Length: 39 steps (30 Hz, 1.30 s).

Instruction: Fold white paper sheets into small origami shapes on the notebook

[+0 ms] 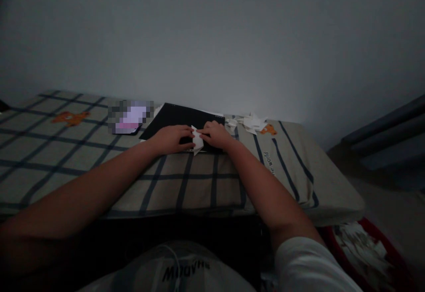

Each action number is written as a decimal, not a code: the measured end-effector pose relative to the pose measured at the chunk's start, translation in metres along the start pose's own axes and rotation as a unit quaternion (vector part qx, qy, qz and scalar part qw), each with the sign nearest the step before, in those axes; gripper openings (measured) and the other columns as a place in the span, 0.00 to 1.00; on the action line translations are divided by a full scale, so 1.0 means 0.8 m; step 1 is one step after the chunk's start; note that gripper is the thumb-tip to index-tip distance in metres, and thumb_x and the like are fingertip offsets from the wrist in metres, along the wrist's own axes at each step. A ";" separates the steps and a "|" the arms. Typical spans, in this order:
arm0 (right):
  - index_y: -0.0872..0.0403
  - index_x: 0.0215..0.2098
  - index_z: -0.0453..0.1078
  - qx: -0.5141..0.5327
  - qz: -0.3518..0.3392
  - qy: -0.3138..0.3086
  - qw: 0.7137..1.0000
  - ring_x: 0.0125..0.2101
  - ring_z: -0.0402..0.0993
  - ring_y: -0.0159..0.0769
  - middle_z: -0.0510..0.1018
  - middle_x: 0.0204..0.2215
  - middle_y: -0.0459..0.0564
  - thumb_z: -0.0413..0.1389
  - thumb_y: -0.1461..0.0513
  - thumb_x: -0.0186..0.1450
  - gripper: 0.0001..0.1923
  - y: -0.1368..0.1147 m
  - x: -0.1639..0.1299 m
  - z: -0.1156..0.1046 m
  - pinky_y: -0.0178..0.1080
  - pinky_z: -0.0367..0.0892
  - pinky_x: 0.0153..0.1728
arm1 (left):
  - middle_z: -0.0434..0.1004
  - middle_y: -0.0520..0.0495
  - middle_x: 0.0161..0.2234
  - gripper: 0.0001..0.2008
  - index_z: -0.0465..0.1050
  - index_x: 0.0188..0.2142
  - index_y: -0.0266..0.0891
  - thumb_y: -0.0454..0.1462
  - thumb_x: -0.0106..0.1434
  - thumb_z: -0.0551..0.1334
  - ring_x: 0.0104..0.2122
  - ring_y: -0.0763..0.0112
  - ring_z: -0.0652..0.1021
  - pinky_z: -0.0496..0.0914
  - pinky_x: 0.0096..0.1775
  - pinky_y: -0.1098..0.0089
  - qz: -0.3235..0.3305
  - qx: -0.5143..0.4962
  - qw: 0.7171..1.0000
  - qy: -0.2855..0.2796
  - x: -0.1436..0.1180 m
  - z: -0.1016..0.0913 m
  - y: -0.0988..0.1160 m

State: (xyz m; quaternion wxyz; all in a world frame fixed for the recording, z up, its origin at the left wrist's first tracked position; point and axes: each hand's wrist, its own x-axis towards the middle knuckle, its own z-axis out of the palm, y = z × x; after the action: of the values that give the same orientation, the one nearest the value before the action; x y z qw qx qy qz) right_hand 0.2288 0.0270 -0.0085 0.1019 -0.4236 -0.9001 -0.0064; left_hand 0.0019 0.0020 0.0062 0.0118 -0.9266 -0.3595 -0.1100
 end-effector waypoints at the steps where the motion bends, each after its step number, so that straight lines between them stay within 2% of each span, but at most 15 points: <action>1: 0.48 0.54 0.73 0.012 -0.008 0.007 1.000 0.44 0.65 0.42 0.74 0.44 0.54 0.50 0.57 0.69 0.17 0.003 -0.002 0.000 0.42 0.59 0.43 | 0.73 0.46 0.52 0.21 0.73 0.49 0.42 0.51 0.65 0.55 0.50 0.62 0.74 0.67 0.48 0.65 0.002 0.005 1.000 0.003 0.000 0.000 0.001; 5: 0.50 0.48 0.76 0.031 -0.037 0.053 0.997 0.44 0.65 0.42 0.75 0.44 0.53 0.54 0.57 0.67 0.14 0.010 -0.005 -0.001 0.42 0.60 0.43 | 0.74 0.44 0.51 0.21 0.73 0.49 0.41 0.51 0.66 0.54 0.50 0.60 0.73 0.66 0.49 0.63 0.008 0.034 0.999 0.017 0.000 0.001 0.005; 9: 0.51 0.43 0.78 0.040 -0.053 0.082 0.994 0.44 0.66 0.41 0.76 0.42 0.52 0.54 0.57 0.68 0.13 0.013 -0.003 0.002 0.43 0.60 0.44 | 0.74 0.44 0.52 0.24 0.73 0.50 0.42 0.54 0.66 0.53 0.52 0.56 0.71 0.63 0.50 0.59 -0.025 0.079 0.996 0.037 -0.002 0.003 0.007; 13: 0.51 0.45 0.77 0.054 -0.064 0.077 0.994 0.43 0.66 0.40 0.76 0.42 0.52 0.53 0.58 0.68 0.13 0.016 -0.002 0.007 0.42 0.61 0.44 | 0.74 0.42 0.51 0.26 0.73 0.50 0.42 0.56 0.66 0.52 0.52 0.54 0.70 0.61 0.52 0.55 -0.059 0.098 0.992 0.052 -0.004 0.004 0.005; 16: 0.50 0.48 0.76 0.057 -0.062 0.076 0.994 0.43 0.66 0.40 0.75 0.43 0.53 0.53 0.59 0.68 0.14 0.016 -0.003 0.010 0.42 0.61 0.44 | 0.72 0.41 0.53 0.27 0.73 0.50 0.39 0.56 0.65 0.52 0.54 0.53 0.69 0.58 0.55 0.55 -0.047 0.095 0.992 0.064 -0.004 0.005 0.001; 21: 0.50 0.49 0.76 0.049 -0.057 0.072 0.995 0.44 0.66 0.40 0.74 0.44 0.53 0.52 0.60 0.68 0.14 0.016 -0.001 0.011 0.43 0.62 0.44 | 0.67 0.41 0.60 0.28 0.66 0.59 0.36 0.52 0.68 0.52 0.58 0.60 0.67 0.58 0.58 0.64 0.032 0.051 0.998 0.026 -0.001 0.012 -0.006; 24: 0.50 0.48 0.76 0.048 -0.062 0.071 0.994 0.44 0.66 0.40 0.75 0.43 0.53 0.52 0.60 0.68 0.13 0.016 -0.001 0.011 0.43 0.62 0.44 | 0.65 0.41 0.61 0.29 0.64 0.61 0.37 0.53 0.68 0.52 0.59 0.58 0.67 0.59 0.58 0.62 0.025 0.051 0.998 0.006 -0.001 0.013 -0.007; 29: 0.53 0.42 0.78 0.057 -0.082 0.062 0.993 0.43 0.66 0.40 0.76 0.40 0.53 0.52 0.61 0.68 0.12 0.013 -0.002 0.003 0.43 0.62 0.45 | 0.61 0.42 0.64 0.31 0.62 0.62 0.40 0.55 0.67 0.50 0.62 0.59 0.63 0.52 0.62 0.56 0.009 0.059 0.998 -0.019 -0.003 0.009 -0.003; 34: 0.53 0.35 0.79 0.064 -0.103 0.039 0.992 0.41 0.66 0.40 0.78 0.37 0.53 0.52 0.61 0.68 0.13 0.008 -0.006 -0.009 0.43 0.62 0.44 | 0.60 0.41 0.64 0.33 0.62 0.62 0.39 0.56 0.67 0.50 0.62 0.59 0.63 0.50 0.63 0.55 0.011 0.063 0.998 -0.023 -0.004 0.009 -0.002; 39: 0.55 0.37 0.79 0.055 -0.096 0.037 0.993 0.41 0.66 0.40 0.78 0.37 0.54 0.52 0.61 0.68 0.13 0.006 -0.009 -0.014 0.43 0.62 0.43 | 0.61 0.41 0.64 0.34 0.62 0.62 0.39 0.58 0.66 0.49 0.62 0.59 0.63 0.48 0.63 0.56 0.002 0.065 0.998 -0.014 -0.005 0.010 0.001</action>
State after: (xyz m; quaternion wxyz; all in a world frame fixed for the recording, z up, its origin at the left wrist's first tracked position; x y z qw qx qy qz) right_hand 0.2391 0.0235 0.0004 0.1576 -0.3286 -0.9311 0.0173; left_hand 0.0011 0.0000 -0.0021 0.0675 -0.9261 -0.3640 -0.0734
